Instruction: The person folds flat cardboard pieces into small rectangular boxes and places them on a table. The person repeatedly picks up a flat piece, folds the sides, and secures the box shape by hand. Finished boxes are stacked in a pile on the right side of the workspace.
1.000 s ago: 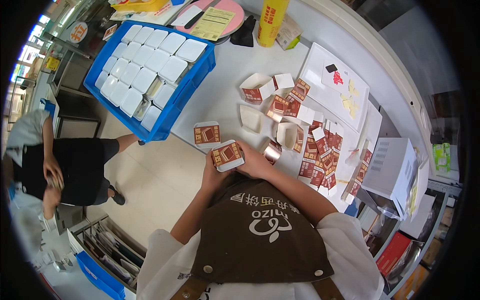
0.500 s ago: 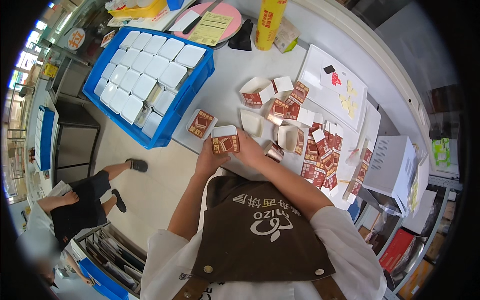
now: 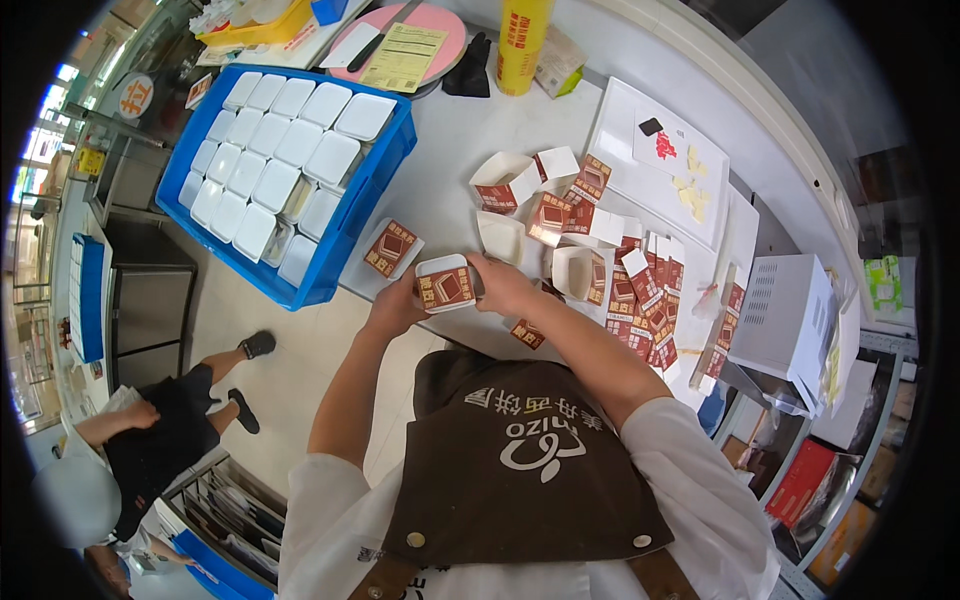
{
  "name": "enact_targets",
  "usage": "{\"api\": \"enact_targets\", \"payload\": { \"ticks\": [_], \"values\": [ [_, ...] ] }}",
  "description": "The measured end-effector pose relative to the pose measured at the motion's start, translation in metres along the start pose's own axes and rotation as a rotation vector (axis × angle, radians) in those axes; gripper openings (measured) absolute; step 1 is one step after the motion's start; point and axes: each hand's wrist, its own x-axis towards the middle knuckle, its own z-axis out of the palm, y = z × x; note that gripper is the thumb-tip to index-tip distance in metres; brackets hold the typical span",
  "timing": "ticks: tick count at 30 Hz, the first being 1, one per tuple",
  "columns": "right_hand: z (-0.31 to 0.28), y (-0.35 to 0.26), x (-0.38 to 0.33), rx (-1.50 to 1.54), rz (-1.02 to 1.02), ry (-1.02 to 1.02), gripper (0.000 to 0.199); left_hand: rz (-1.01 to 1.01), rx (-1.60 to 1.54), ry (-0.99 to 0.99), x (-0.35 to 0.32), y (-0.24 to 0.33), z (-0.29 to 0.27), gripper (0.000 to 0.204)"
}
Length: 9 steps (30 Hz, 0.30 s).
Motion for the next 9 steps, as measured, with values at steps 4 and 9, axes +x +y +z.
{"api": "enact_targets", "payload": {
  "ticks": [4, 9],
  "values": [
    [0.005, 0.005, 0.001, -0.055, -0.151, 0.162, 0.089, -0.027, -0.023, 0.041, 0.0, -0.004, 0.007, 0.071],
    [0.003, 0.002, 0.014, -0.001, -0.172, 0.103, 0.091, -0.022, 0.073, 0.028, -0.002, -0.002, 0.008, 0.078]
  ]
}}
